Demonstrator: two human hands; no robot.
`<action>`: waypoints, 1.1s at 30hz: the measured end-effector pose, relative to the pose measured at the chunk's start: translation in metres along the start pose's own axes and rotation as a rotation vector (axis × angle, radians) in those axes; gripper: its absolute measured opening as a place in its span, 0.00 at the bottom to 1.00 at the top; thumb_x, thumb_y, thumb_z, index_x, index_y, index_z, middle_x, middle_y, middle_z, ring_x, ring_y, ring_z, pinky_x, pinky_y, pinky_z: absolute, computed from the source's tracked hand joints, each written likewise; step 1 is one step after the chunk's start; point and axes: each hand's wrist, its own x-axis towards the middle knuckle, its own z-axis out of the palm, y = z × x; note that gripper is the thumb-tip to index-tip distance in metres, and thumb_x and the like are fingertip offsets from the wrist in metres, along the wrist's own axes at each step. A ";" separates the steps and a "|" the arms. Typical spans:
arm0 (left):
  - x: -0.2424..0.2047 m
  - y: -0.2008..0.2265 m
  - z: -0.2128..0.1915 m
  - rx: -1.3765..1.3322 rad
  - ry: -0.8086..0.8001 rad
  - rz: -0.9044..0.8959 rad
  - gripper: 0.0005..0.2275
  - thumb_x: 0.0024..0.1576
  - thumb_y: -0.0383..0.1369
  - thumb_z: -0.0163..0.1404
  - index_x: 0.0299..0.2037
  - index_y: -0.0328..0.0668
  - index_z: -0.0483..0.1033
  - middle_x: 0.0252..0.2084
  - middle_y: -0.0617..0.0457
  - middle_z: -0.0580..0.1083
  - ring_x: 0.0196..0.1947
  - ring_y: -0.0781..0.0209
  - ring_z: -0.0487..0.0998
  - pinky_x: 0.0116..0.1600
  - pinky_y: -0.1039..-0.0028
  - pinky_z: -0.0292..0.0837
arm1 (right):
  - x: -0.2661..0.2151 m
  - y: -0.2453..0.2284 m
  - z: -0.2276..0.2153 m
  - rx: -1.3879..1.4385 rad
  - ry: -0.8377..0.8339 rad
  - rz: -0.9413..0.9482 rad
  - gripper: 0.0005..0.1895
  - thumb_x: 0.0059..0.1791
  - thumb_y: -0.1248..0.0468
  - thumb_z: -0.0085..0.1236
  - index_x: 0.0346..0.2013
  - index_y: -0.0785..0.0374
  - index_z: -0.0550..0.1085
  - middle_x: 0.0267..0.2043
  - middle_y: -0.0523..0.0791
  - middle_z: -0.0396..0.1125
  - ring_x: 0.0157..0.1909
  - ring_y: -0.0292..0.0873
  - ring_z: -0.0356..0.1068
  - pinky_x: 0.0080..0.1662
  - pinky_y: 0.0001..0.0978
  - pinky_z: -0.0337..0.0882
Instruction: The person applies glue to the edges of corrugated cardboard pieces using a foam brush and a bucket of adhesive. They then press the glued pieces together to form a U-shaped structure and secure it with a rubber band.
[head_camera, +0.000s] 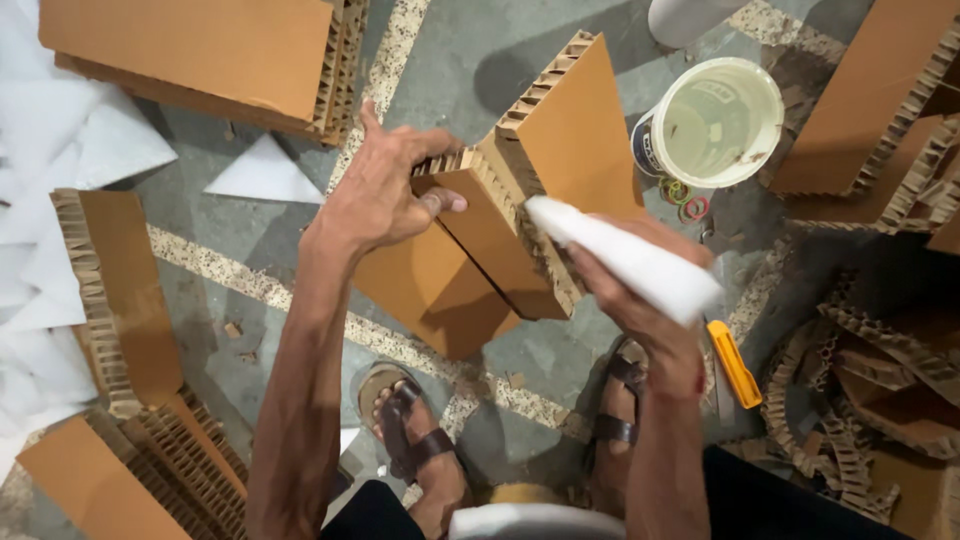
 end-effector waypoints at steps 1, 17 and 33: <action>0.003 -0.001 0.000 0.016 -0.010 -0.024 0.25 0.46 0.38 0.67 0.55 0.41 0.77 0.46 0.43 0.79 0.51 0.46 0.78 0.74 0.36 0.25 | 0.008 0.006 0.007 -0.086 -0.014 -0.097 0.11 0.46 0.67 0.68 0.42 0.69 0.80 0.37 0.49 0.76 0.34 0.43 0.76 0.38 0.31 0.74; 0.043 -0.042 0.021 0.131 0.077 -0.180 0.29 0.51 0.36 0.64 0.64 0.43 0.72 0.61 0.41 0.74 0.64 0.44 0.71 0.73 0.35 0.22 | -0.013 0.044 -0.048 -0.737 0.101 -0.427 0.12 0.48 0.65 0.71 0.42 0.62 0.76 0.43 0.49 0.69 0.43 0.46 0.71 0.40 0.32 0.72; -0.032 0.089 0.231 -0.028 0.581 -0.678 0.33 0.49 0.34 0.63 0.64 0.31 0.62 0.60 0.32 0.62 0.56 0.33 0.68 0.56 0.49 0.68 | 0.080 0.149 -0.101 -0.240 0.163 -0.095 0.17 0.48 0.65 0.71 0.47 0.72 0.77 0.44 0.49 0.75 0.44 0.44 0.78 0.45 0.33 0.79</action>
